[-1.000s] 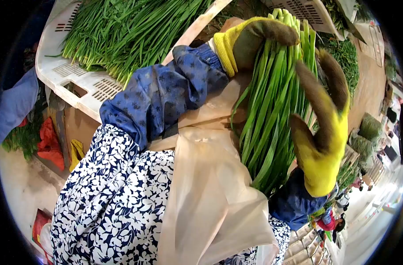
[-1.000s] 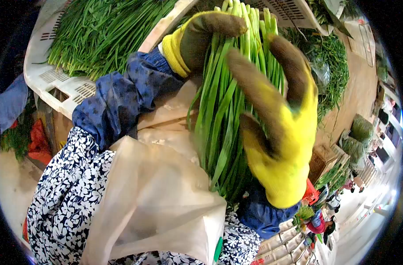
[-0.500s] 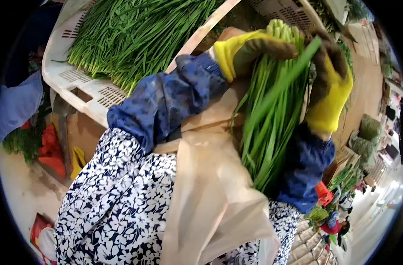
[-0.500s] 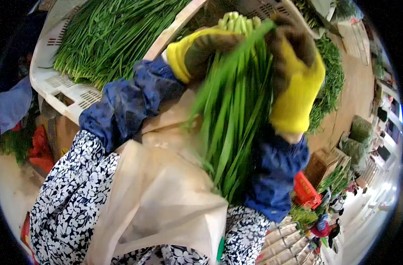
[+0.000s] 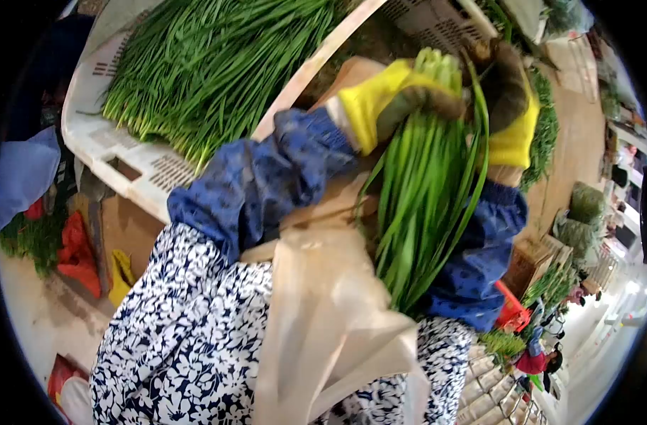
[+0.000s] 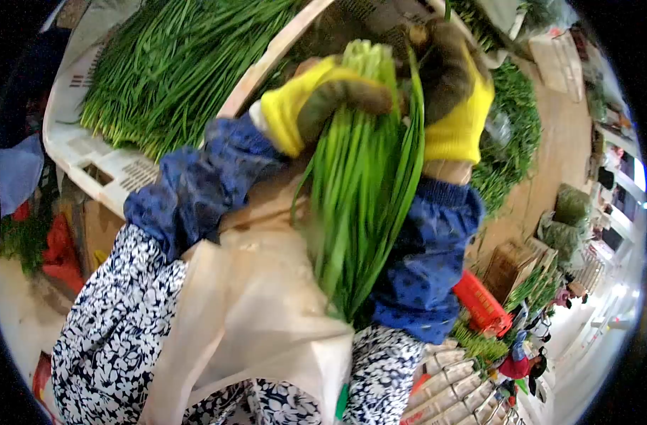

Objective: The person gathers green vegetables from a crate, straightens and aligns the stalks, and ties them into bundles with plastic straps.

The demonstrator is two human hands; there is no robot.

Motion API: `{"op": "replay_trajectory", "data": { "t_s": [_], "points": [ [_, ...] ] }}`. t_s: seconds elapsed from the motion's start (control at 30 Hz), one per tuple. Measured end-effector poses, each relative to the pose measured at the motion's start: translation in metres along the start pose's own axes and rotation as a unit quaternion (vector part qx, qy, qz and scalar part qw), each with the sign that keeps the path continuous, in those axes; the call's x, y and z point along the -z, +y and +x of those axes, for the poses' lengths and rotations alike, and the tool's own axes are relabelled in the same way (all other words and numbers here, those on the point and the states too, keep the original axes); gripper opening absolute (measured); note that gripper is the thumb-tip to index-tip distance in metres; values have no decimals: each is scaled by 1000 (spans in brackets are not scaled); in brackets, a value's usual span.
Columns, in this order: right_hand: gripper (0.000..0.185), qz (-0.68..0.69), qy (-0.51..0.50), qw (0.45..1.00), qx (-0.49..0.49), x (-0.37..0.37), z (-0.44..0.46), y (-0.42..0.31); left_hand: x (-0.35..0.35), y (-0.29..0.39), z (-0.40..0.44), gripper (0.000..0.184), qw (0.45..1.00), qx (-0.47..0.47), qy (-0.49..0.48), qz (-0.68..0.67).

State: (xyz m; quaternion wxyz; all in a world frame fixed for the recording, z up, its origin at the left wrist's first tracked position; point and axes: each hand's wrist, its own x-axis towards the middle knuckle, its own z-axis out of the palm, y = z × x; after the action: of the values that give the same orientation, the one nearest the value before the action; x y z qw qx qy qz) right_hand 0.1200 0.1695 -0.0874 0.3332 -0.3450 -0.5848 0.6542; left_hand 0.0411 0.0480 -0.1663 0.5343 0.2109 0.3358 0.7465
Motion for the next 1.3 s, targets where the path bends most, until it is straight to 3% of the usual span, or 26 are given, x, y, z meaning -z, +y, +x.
{"op": "replay_trajectory", "data": {
  "t_s": [0.1, 0.17, 0.2, 0.23, 0.33, 0.4, 0.47, 0.5, 0.57, 0.7, 0.77, 0.8, 0.83, 0.87, 0.9, 0.97, 1.03, 1.07, 1.1, 1.13, 1.23, 1.3],
  "points": [
    [22, 48, -54, 997, -5, 9, -6, -1, 2, -18, 0, 38, 999, 18, 28, 23],
    [20, 71, -79, 994, -10, 13, -7, 1, 1, -26, 4, 40, 990, 36, -14, -136],
    [20, 72, -85, 994, -9, 14, -7, 1, -4, -19, 1, 41, 968, 100, -39, -228],
    [20, 71, -89, 993, -6, 16, -9, 2, -3, -22, 3, 42, 960, 92, -81, -253],
    [31, 36, -66, 997, 1, 15, -21, -3, -14, -1, -3, 48, 983, 54, -37, -170],
    [42, 30, -48, 998, -25, 16, -26, -10, -16, 0, 1, 51, 975, 43, -83, -200],
    [47, 52, -55, 997, -17, 16, -26, -10, -19, 3, 4, 57, 961, 101, -159, -202],
    [48, 61, -55, 996, -31, 20, -23, -11, -22, 4, 5, 52, 963, 94, -165, -192],
    [49, 79, -44, 996, -25, 24, -23, -9, -33, 6, 2, 45, 962, 120, -102, -223],
    [48, 47, -33, 998, 0, 34, -2, -3, -35, 6, 6, 32, 955, 134, -125, -234],
    [42, 45, -51, 997, 29, 53, 26, -6, -35, 3, 8, 49, 982, 98, -105, -119],
    [39, 85, -13, 996, 38, 59, 44, -11, -39, -2, 9, 52, 982, 78, -97, -141],
    [38, -15, 50, 995, 80, 78, 67, -8, -42, -6, 11, 55, 981, 58, -90, -163],
    [38, -261, 98, 949, 148, 97, 83, -8, -44, 0, 8, 57, 981, 70, -68, -170],
    [42, -422, 155, 888, 93, 97, 79, -18, -43, 4, 6, 58, 980, 81, -42, -176],
    [48, -321, 12, 946, 41, 80, 35, -40, -30, -7, 9, 53, 977, 84, -48, -190],
    [52, -282, -99, 954, -31, 64, -27, -44, -21, -20, 17, 51, 959, 108, -78, -249],
    [51, -294, -115, 949, -15, 53, -57, -38, -16, -33, 23, 51, 964, 65, -85, -243],
    [50, -306, -132, 943, 1, 48, -77, -32, -16, -29, 21, 53, 961, 82, -79, -253],
    [48, -369, -108, 921, 56, 56, -83, -22, -16, -29, 20, 54, 956, 88, -83, -267],
    [39, -216, 0, 976, -22, 71, -96, -12, -17, -27, 17, 57, 953, 100, -85, -271],
    [37, -196, 18, 980, -5, 79, -107, -2, -21, -19, 15, 58, 955, 104, -86, -263]
  ]
}}
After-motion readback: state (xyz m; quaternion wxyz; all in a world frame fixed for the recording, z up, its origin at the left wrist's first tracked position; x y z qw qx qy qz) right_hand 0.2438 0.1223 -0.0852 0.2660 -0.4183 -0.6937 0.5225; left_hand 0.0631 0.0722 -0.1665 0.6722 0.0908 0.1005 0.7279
